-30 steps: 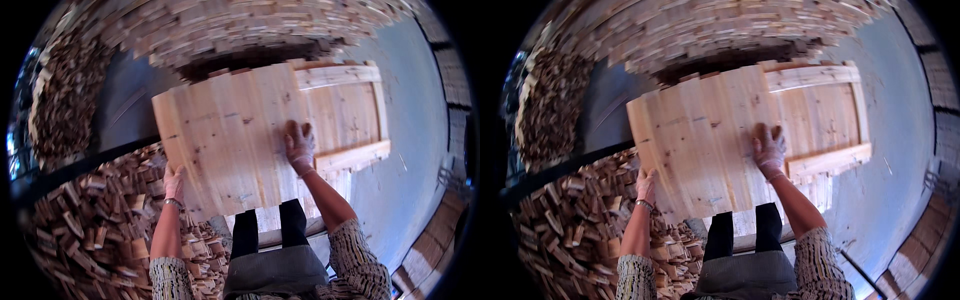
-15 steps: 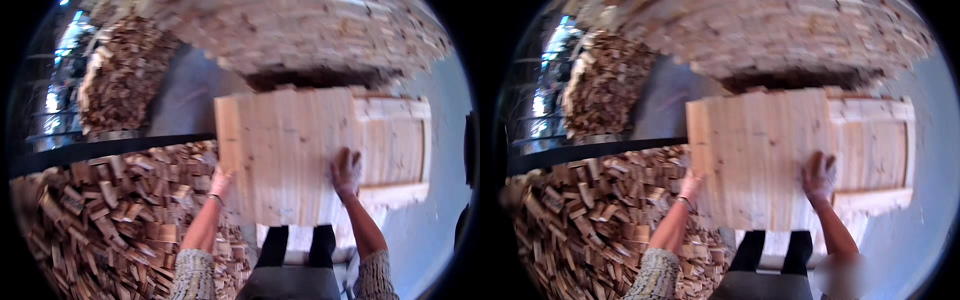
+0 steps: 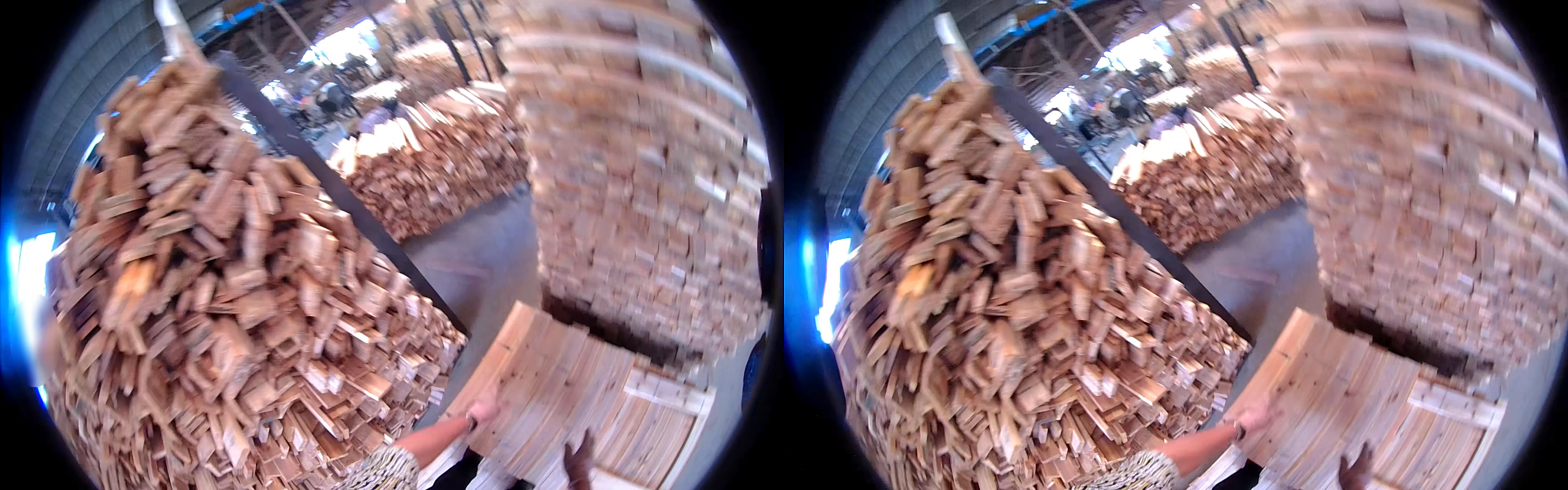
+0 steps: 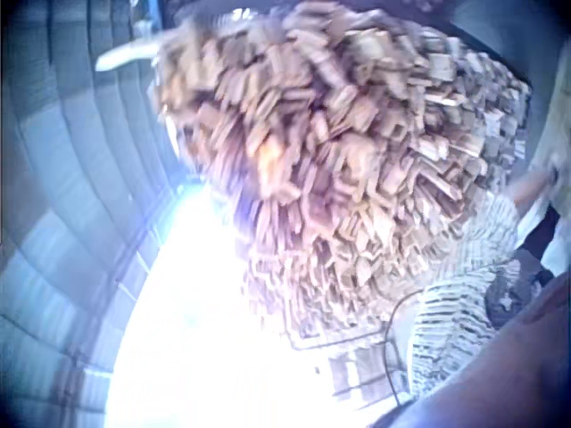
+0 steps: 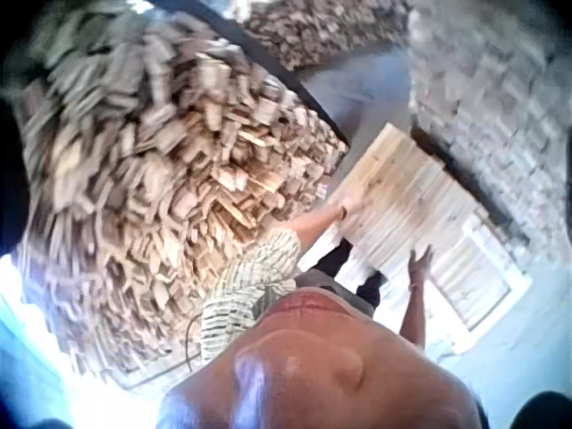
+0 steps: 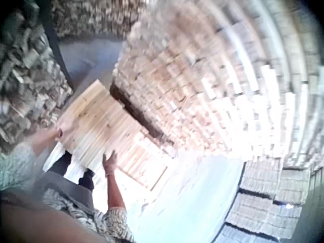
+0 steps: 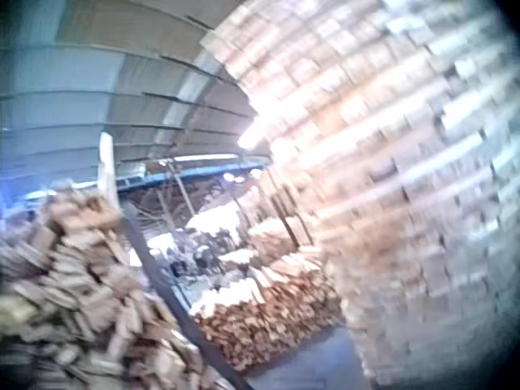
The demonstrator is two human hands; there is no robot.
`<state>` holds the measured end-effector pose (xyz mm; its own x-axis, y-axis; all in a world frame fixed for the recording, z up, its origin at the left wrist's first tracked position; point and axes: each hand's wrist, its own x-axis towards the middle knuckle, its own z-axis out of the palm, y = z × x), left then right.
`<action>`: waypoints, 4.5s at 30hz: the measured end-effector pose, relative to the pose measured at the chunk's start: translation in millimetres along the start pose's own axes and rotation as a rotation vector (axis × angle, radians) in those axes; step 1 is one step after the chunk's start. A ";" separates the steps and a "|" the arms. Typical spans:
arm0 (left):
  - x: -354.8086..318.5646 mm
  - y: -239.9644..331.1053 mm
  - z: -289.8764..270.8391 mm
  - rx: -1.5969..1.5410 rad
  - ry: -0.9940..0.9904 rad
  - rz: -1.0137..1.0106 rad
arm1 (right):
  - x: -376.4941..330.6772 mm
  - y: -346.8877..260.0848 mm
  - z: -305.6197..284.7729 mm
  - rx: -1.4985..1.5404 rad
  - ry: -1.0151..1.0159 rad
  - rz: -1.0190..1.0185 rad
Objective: The person repeatedly picks up small bundles of wooden planks from a large pile and places them onto a growing stack on a pallet. The person wears gloves and an apron while performing this repetitive stacking task in a warehouse environment.
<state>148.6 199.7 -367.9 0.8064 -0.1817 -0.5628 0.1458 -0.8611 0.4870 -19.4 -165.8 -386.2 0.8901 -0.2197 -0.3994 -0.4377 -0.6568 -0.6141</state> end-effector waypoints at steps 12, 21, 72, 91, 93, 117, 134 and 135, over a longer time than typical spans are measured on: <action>-333.7 155.2 -110.9 -0.428 0.193 0.213 | -72.9 -374.8 -154.1 -0.138 -0.190 -0.948; -348.5 111.2 -191.8 -0.475 0.319 0.324 | -201.2 -859.2 -314.4 -0.476 0.748 -1.819; -355.6 76.0 -276.8 -0.482 0.463 0.527 | -193.0 -1069.0 -341.1 -0.874 0.503 -1.389; -329.7 89.7 -298.5 -0.589 0.327 0.630 | -188.0 -1024.5 -403.3 -0.880 0.558 -1.507; -323.6 85.5 -305.0 -0.738 0.264 0.740 | -225.1 -984.7 -408.5 -0.878 0.507 -1.382; -325.4 230.7 -456.3 -1.356 0.347 1.019 | -196.3 -791.2 -386.5 -0.111 -0.186 -0.927; -250.6 180.9 -286.7 -1.311 -0.297 0.417 | -90.0 -522.4 -257.9 0.933 -0.602 -0.792; -238.2 168.2 -274.1 -1.017 -0.304 0.373 | -93.4 -503.7 -262.1 0.980 -0.638 -0.703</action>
<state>138.1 228.3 31.1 0.7443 -0.5748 -0.3399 0.4367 0.0339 0.8990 151.3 -3.5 138.8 0.8641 0.4895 0.1172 -0.0683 0.3448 -0.9362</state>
